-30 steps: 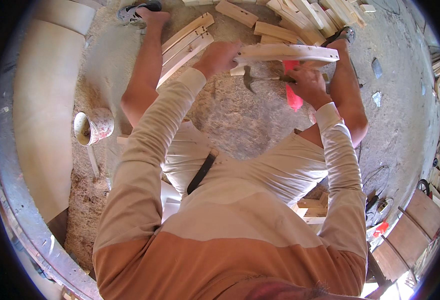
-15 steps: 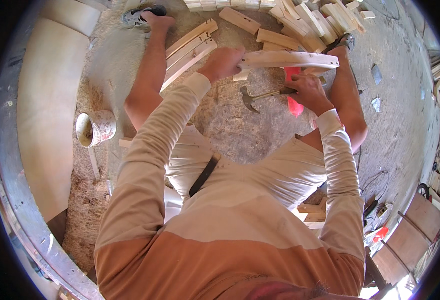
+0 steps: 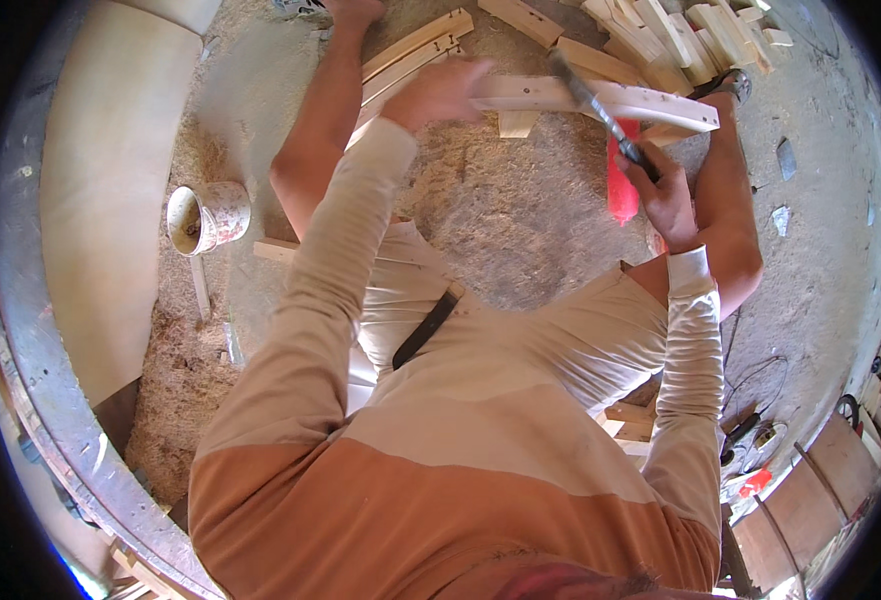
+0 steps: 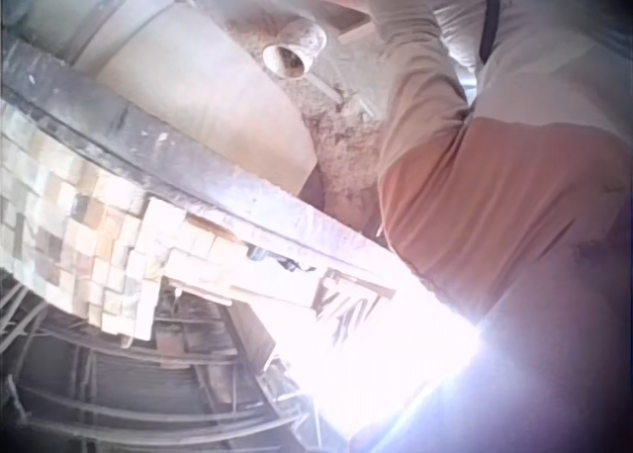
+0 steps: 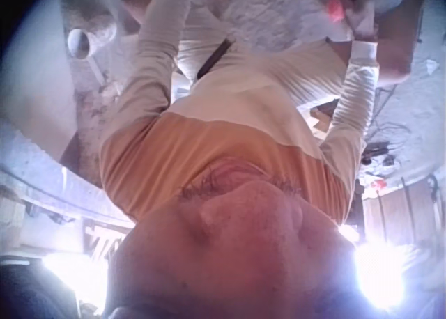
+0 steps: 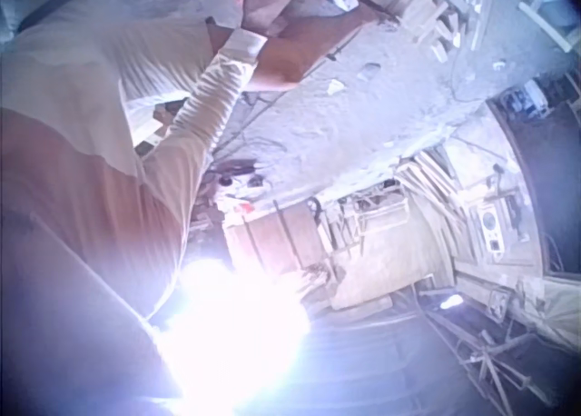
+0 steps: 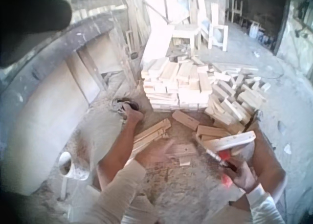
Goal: The person applies wood glue to wooden planks and joins them with a hammer to assemble a frame while sitting on the floor.
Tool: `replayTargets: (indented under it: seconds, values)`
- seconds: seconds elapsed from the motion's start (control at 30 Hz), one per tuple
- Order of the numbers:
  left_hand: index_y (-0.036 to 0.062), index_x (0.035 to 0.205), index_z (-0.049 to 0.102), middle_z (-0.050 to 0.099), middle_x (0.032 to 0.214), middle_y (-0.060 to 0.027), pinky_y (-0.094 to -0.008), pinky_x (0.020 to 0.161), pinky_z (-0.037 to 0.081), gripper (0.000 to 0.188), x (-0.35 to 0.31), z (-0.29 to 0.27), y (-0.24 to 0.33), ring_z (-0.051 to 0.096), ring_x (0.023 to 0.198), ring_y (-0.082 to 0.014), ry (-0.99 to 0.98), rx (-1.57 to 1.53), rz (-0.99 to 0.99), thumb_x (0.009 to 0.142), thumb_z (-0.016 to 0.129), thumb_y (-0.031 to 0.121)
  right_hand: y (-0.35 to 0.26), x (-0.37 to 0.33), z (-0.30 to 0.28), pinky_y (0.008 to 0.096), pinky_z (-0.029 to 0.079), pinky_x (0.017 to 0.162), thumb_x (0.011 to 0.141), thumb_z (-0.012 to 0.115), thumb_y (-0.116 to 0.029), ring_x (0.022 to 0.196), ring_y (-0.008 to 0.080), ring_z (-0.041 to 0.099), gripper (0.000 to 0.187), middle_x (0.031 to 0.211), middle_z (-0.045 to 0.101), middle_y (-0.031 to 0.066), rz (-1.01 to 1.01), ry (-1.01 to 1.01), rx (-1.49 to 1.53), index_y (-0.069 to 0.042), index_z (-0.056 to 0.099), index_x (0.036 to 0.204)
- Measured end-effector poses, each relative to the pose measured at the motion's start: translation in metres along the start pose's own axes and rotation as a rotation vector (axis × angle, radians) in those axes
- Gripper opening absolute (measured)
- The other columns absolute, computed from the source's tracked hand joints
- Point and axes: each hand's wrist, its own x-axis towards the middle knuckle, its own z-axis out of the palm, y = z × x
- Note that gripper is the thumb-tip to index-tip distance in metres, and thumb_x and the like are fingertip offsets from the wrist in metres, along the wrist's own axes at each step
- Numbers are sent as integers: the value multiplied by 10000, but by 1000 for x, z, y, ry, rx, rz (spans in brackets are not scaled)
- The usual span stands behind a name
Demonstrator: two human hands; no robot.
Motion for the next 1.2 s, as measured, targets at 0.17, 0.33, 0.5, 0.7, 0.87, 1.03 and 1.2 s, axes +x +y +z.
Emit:
replayTargets:
  seconds: [0.17, 0.33, 0.5, 0.7, 0.87, 1.03, 1.2]
  values:
    - [-18, 814, 728, 722, 819, -208, -427, 697, 552, 290, -45, 4, -48, 713, 783, -356, -308, -201, -503, 688, 792, 235, 7, 25, 21, 291, 376, 552, 1020, 619, -321, 610, 91, 453, 317, 666, 513, -7, 191, 142, 26, -11, 649, 964]
    - [-51, 952, 733, 739, 919, -243, -451, 766, 583, 340, -50, 134, -44, 729, 859, -397, -300, -273, -704, 724, 753, 199, 10, 37, 27, 312, 419, 562, 1008, 627, -361, 596, 116, 512, 352, 648, 545, 33, 314, 83, -131, -15, 648, 946]
    - [-53, 1029, 714, 720, 1045, -262, -473, 839, 576, 354, -60, 199, -46, 708, 990, -417, -109, -128, -805, 762, 743, 178, 30, 22, 29, 330, 410, 534, 1002, 635, -352, 560, 126, 504, 348, 634, 547, 43, 358, 74, -55, -14, 634, 916]
    - [-40, 954, 739, 708, 1088, -266, -479, 869, 573, 294, -53, 208, -41, 698, 1026, -407, -130, 50, -622, 790, 739, 203, 36, 6, 27, 348, 405, 535, 995, 646, -341, 556, 139, 495, 351, 626, 548, 54, 321, 67, -56, -4, 630, 899]
    - [-35, 963, 728, 724, 993, -242, -435, 782, 600, 205, -60, 203, -58, 741, 879, -345, -321, -138, -710, 817, 696, 105, 28, 8, 30, 405, 441, 612, 990, 637, -348, 600, 235, 548, 369, 667, 583, 138, 215, 84, -152, 16, 625, 929]
    - [-25, 1275, 564, 709, 897, -191, -358, 672, 632, 417, -55, 77, 43, 748, 724, -265, -556, -824, -659, 863, 623, -22, 37, 6, 27, 451, 461, 726, 987, 626, -359, 729, 342, 601, 385, 789, 622, 221, 208, 119, -208, 25, 619, 954]
    - [30, 1295, 543, 713, 916, -148, -320, 711, 614, 338, -33, 6, 69, 745, 824, -235, -35, -1161, -276, 967, 628, 39, 25, 9, 25, 470, 461, 794, 991, 617, -366, 817, 412, 598, 397, 850, 627, 263, 326, 26, -133, 30, 611, 978]
